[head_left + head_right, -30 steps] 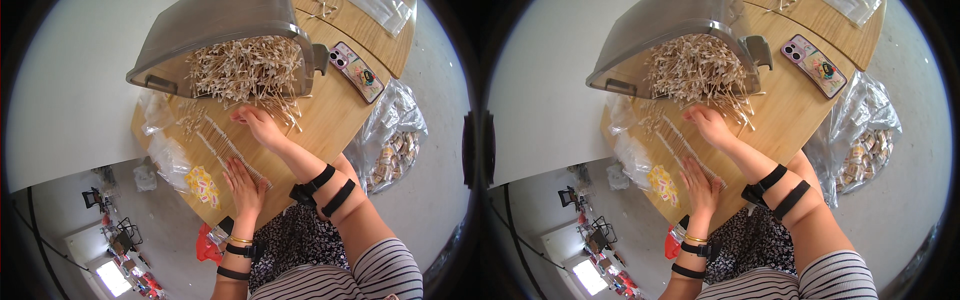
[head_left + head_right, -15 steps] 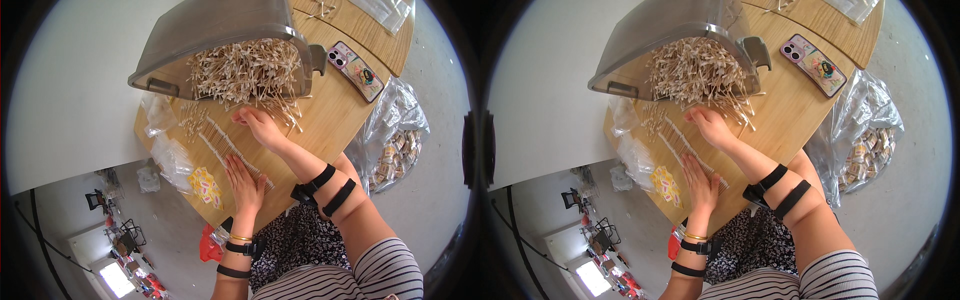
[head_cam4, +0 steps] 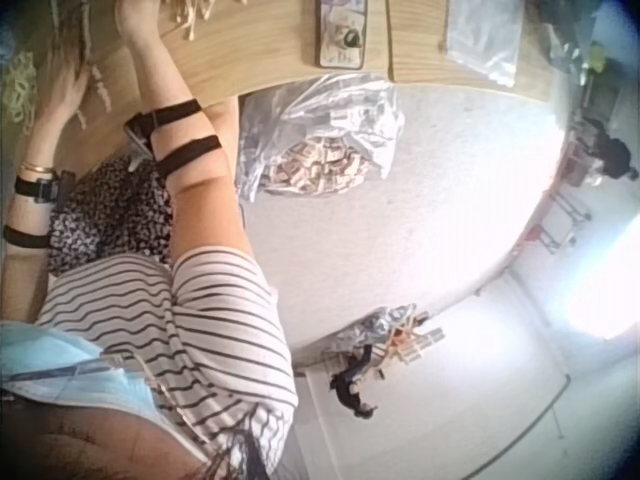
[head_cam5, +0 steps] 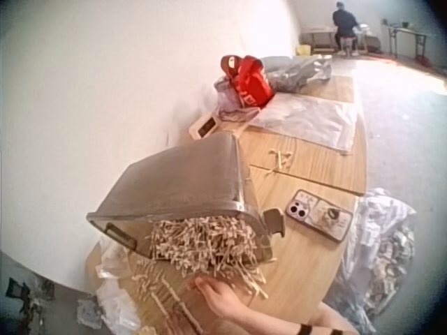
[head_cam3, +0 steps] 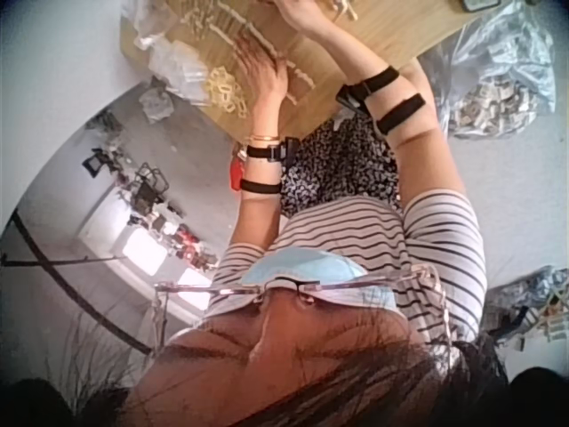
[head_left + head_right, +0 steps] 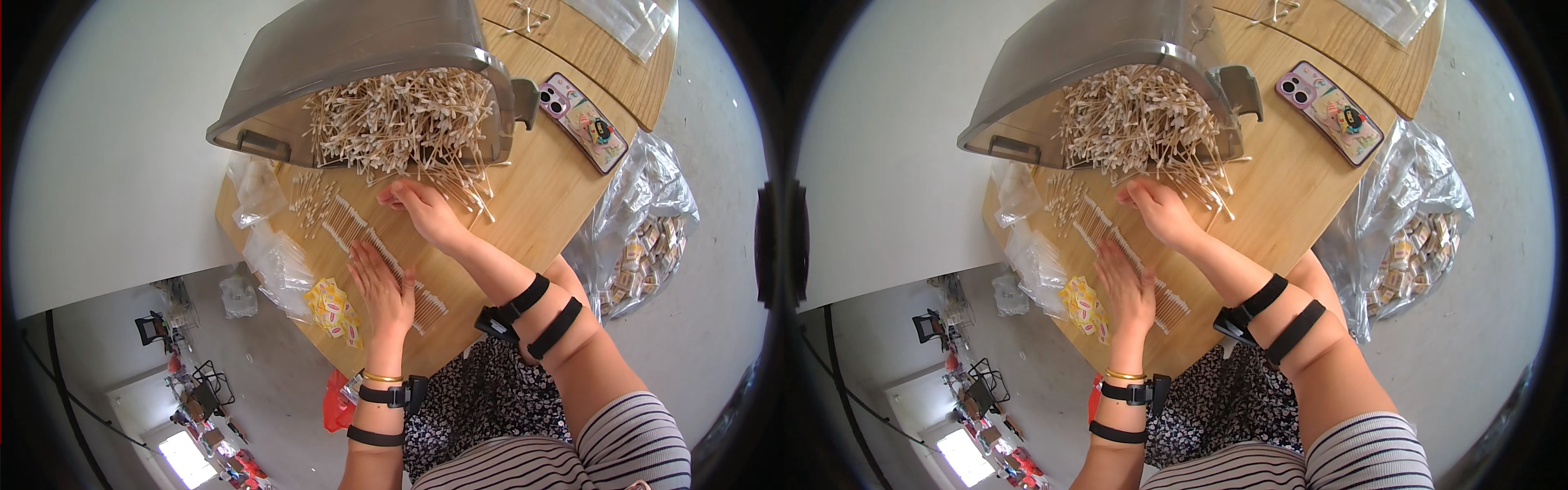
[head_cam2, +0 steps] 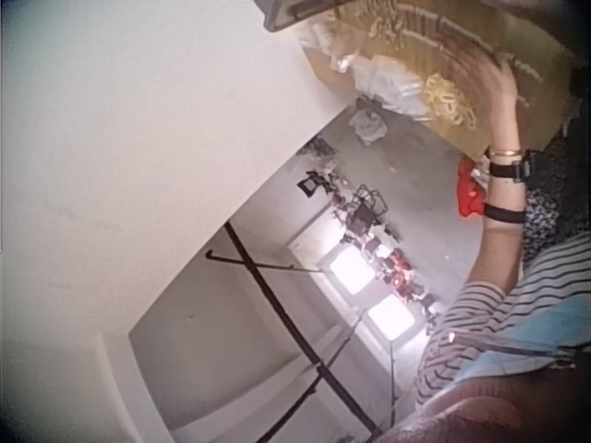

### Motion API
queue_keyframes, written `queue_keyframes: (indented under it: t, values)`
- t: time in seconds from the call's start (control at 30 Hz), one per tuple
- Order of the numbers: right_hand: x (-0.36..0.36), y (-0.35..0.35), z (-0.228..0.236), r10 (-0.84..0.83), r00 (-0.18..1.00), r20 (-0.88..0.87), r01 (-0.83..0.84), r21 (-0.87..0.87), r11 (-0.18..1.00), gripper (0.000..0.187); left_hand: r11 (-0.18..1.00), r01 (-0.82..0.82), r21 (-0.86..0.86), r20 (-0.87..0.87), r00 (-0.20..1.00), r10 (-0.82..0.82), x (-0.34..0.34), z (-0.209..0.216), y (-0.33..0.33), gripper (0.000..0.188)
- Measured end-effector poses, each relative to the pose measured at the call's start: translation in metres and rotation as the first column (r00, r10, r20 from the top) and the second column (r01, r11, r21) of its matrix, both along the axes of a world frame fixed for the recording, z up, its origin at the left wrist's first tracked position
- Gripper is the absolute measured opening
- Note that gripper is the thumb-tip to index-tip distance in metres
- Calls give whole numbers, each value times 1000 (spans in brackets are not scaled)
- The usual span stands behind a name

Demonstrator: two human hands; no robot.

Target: Counting cotton swabs and placing them into small plastic bags for packaging.

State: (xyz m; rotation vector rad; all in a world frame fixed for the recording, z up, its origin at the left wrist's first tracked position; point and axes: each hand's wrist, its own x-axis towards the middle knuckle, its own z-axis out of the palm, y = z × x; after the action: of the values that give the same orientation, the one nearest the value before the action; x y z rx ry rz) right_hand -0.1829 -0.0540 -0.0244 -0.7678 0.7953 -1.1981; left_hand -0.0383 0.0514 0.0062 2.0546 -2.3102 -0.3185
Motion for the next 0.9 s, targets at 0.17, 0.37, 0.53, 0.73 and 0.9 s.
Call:
queue_keyframes:
  t: [0.17, 0.37, 0.53, 0.73, 0.9]
  values:
    - [-3, -1, 0, 53, 998, -42, -57, -87, 995, 38, 940, -286, -184, -429, 884, 185, 11, -4, -13, 92]
    - [22, 15, 10, 88, 990, -107, -107, -190, 976, 48, 850, -525, -35, -801, 523, 291, 26, -7, -17, 95]
    - [39, 33, 15, 85, 974, -211, -157, -353, 922, 51, 864, -503, 31, -934, 293, 204, 24, -11, -27, 97]
    - [44, 33, 16, 143, 923, -358, -296, -421, 857, 51, 929, -365, 58, -972, 190, 135, 22, -11, -30, 99]
    - [34, 24, 26, 85, 949, -304, -206, -392, 897, 51, 900, -432, -47, -959, 271, 80, 26, -3, -27, 91]
